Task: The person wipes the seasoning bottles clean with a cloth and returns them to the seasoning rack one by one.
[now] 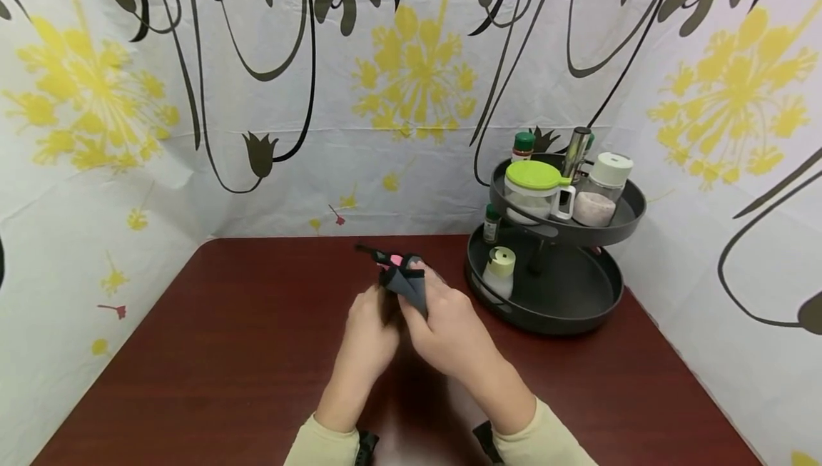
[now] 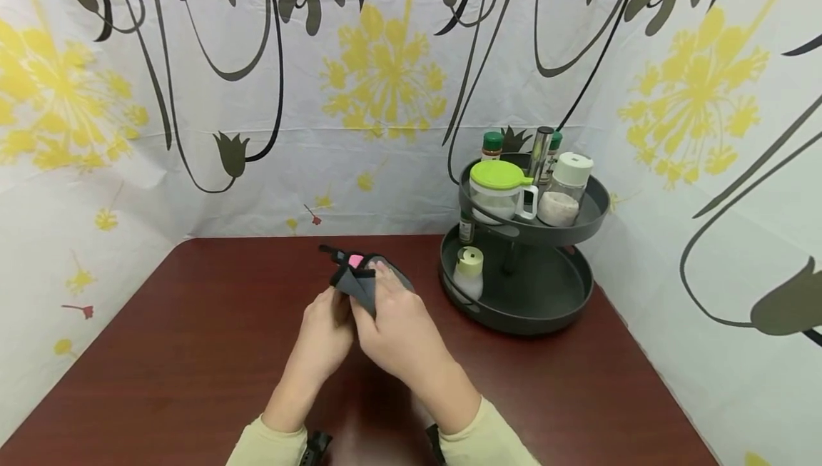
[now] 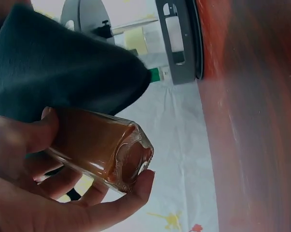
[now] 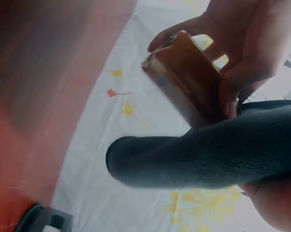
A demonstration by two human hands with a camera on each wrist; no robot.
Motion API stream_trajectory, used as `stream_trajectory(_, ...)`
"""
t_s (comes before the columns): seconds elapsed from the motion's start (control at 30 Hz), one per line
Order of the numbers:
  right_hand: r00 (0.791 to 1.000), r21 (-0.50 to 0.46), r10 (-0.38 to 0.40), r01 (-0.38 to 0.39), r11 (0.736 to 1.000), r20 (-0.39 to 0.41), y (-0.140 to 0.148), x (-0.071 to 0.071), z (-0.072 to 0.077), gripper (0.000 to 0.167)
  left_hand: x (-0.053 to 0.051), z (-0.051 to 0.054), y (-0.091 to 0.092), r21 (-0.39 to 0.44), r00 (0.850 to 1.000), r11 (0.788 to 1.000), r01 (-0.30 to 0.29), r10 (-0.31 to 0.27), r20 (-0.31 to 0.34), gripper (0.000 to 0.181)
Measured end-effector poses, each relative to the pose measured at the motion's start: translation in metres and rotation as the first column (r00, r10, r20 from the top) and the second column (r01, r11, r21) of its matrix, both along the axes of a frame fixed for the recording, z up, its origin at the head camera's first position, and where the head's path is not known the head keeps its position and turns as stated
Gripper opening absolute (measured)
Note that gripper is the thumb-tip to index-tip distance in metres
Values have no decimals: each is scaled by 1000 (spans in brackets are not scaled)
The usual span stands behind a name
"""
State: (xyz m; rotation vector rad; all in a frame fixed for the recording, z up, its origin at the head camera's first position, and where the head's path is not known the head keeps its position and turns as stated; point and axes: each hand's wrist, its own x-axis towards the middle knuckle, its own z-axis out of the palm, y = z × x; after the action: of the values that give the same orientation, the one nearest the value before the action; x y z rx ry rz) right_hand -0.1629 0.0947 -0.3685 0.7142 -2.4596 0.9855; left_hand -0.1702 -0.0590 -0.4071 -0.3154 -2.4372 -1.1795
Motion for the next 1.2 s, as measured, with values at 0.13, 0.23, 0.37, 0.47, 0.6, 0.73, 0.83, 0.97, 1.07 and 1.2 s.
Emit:
stream_trajectory(0.13, 1000, 7, -17, 17, 1000, 8, -3, -7, 7, 33, 6, -1, 4, -26, 999, 999, 33, -34, -16, 31)
stream_trajectory(0.23, 989, -38, -34, 40, 998, 147, -1, -12, 10, 22, 10, -1, 5, -2, 998, 998, 68, -68, -1, 41)
stream_trajectory(0.37, 953, -124, -31, 71, 990, 302, 5, -16, 7, 29, 14, 1, 3, 68, 994, 996, 64, -70, 82, 52)
stream_trajectory(0.47, 947, -159, -34, 89, 983, 319, 8, -12, 4, 31, 14, 3, 0, 106, 991, 994, 31, -44, 126, 56)
stream_trajectory(0.6, 972, -134, -18, 51, 990, 235, 6, 2, 4, 29, 12, 6, -4, 71, 999, 997, 8, -11, 33, 44)
stream_trajectory(0.73, 999, -48, 11, -9, 999, 46, 0, 9, 10, 44, 11, 6, -2, -18, 996, 1000, 8, -10, -86, 31)
stream_trajectory(0.83, 1000, -27, 20, -20, 999, -9, -3, 4, 15, 41, 14, 3, 3, -44, 992, 999, 13, -19, -123, 37)
stream_trajectory(0.97, 991, -116, 2, 14, 993, 133, 1, -8, 15, 22, 18, 2, 6, 17, 992, 998, 56, -54, -116, 50)
stream_trajectory(1.07, 970, -185, -15, 62, 981, 242, 6, -10, 10, 27, 18, 4, 6, 74, 995, 994, 75, -69, -77, 56)
stream_trajectory(1.2, 979, -180, -24, 62, 982, 204, 7, -2, 5, 26, 18, 6, 4, 104, 998, 994, 47, -42, -45, 52)
